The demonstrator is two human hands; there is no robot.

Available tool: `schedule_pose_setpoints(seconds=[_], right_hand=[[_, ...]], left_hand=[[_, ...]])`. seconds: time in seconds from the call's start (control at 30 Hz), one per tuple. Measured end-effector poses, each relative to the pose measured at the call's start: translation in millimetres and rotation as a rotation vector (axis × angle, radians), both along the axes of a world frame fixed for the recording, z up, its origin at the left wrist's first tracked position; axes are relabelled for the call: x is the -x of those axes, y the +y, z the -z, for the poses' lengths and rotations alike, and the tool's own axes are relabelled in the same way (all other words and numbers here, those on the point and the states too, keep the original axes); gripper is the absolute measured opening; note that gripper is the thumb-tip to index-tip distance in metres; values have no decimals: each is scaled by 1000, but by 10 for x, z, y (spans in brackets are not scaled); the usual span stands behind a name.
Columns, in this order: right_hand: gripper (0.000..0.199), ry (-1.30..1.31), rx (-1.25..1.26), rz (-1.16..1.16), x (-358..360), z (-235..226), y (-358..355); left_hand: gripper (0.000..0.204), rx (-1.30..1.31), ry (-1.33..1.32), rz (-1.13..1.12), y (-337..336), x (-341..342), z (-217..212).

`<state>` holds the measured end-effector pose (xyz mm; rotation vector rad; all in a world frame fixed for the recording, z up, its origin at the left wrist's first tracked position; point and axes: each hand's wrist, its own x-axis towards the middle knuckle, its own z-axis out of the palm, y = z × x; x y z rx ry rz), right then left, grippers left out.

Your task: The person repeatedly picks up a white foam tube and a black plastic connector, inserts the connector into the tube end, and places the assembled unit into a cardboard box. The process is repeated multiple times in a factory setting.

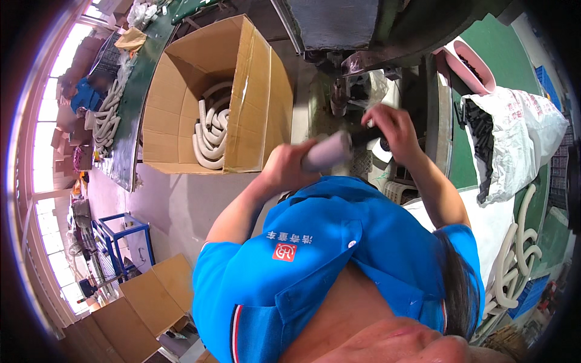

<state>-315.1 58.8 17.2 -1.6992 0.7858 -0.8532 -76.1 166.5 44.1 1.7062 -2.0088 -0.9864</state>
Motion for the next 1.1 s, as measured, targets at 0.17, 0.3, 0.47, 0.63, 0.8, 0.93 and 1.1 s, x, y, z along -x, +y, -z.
schedule_pose_setpoints(seconds=[0.17, 0.3, 0.47, 0.63, 0.8, 0.93, 1.1], right_hand=[[34, 354, 316, 515, -460, 848, -925], [32, 307, 247, 577, -721, 861, -1123], [39, 476, 183, 391, -691, 692, -1146], [39, 343, -480, 231, -523, 1005, -1366], [37, 75, -380, 261, -596, 952, -1391], [26, 267, 430, 385, -258, 1967, -1970], [32, 923, -66, 501, -536, 2531, -1708]], left_hand=[[58, 54, 131, -160, -676, -173, 427], [59, 42, 171, -180, -821, -315, 494], [59, -145, 85, -133, -993, -430, 466], [51, -249, 82, -100, -1149, -555, 548], [48, -191, -303, -99, -1176, -517, 604], [46, -202, -217, 21, -1291, -527, 574], [50, -168, -236, 92, -1378, -618, 538]])
